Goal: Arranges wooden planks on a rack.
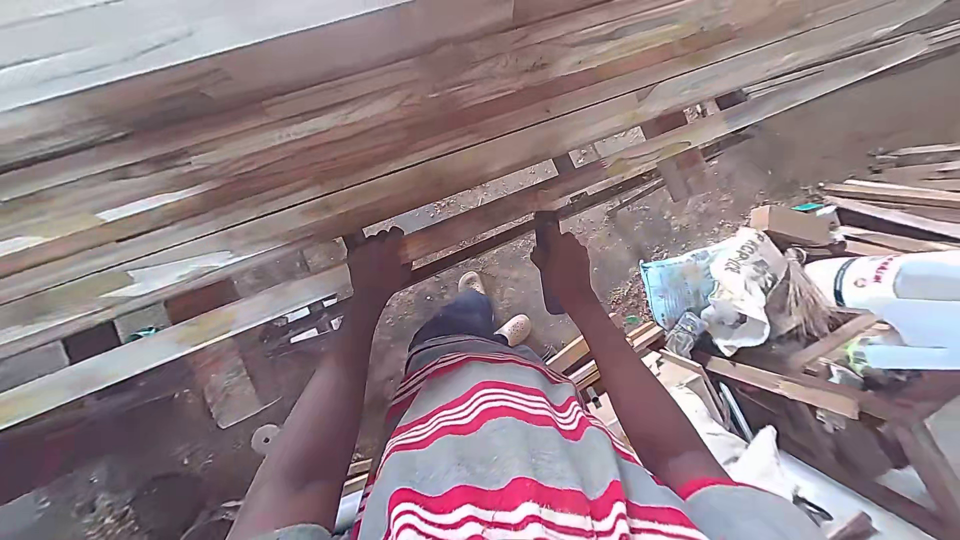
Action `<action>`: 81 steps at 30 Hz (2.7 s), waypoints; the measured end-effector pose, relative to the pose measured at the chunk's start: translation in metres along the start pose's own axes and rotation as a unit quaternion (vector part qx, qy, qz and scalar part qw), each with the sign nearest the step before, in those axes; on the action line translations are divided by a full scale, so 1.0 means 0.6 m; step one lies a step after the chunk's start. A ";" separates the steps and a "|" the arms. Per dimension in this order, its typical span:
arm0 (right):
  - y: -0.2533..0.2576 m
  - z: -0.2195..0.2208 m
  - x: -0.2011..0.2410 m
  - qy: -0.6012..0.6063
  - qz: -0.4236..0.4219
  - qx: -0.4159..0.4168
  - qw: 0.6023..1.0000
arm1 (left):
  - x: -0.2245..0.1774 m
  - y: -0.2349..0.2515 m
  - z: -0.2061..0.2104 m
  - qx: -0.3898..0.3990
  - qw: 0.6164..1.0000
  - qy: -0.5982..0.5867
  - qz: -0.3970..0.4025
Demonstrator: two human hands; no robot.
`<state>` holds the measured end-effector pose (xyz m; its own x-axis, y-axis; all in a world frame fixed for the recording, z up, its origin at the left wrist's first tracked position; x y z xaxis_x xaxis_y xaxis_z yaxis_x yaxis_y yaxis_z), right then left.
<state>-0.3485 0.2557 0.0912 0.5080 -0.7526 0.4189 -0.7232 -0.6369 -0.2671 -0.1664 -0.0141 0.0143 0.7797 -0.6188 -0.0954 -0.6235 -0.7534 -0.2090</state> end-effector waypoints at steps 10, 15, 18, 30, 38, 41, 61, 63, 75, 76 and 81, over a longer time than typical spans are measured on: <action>0.102 -0.070 0.048 -0.028 0.100 -0.005 0.995 | -0.002 0.000 0.002 0.047 0.998 -0.037 -0.010; 0.037 -0.046 0.100 -0.010 0.076 0.030 0.997 | -0.002 -0.007 0.002 0.041 0.997 -0.068 0.009; 0.041 -0.076 0.079 0.004 0.093 0.045 0.995 | -0.002 -0.006 -0.007 0.045 0.997 -0.067 0.014; 0.125 -0.007 -0.158 0.041 -0.091 -0.199 0.975 | -0.006 -0.008 -0.002 -0.005 0.999 -0.029 -0.021; 0.106 0.023 -0.196 0.085 -0.169 -0.217 0.958 | -0.039 -0.063 0.001 -0.072 0.986 -0.116 -0.099; 0.081 0.045 -0.227 0.071 -0.132 -0.147 0.978 | -0.079 -0.116 -0.013 -0.127 0.975 -0.147 -0.108; 0.121 0.063 -0.156 0.648 -0.056 0.181 0.738 | -0.188 -0.257 0.123 0.101 0.922 -0.354 -0.116; 0.106 0.081 -0.187 0.663 -0.025 0.200 0.721 | -0.186 -0.259 0.135 0.127 0.918 -0.356 -0.123; 0.051 -0.067 -0.244 0.480 -0.091 0.077 0.869 | -0.355 -0.117 -0.063 -0.055 0.946 -0.300 0.108; 0.054 -0.076 -0.249 0.483 -0.093 0.060 0.869 | -0.389 -0.079 -0.081 -0.048 0.946 -0.289 0.139; 0.032 -0.106 -0.259 0.404 -0.039 -0.003 0.914 | -0.493 0.090 -0.089 0.096 0.951 -0.202 0.211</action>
<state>-0.4707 0.3711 0.0760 0.0497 -0.3345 0.9411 -0.7039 -0.6802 -0.2046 -0.4338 0.1165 0.0835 0.4438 -0.6920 -0.5693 -0.8947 -0.3778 -0.2382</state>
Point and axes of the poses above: each hand's wrist, its own y-axis towards the middle knuckle, its own z-axis out of the palm, x = y × z, the point moved 3 cm from there along y, towards the middle knuckle, and after that the axes turned 13 degrees about -z, right-handed, at the moved point
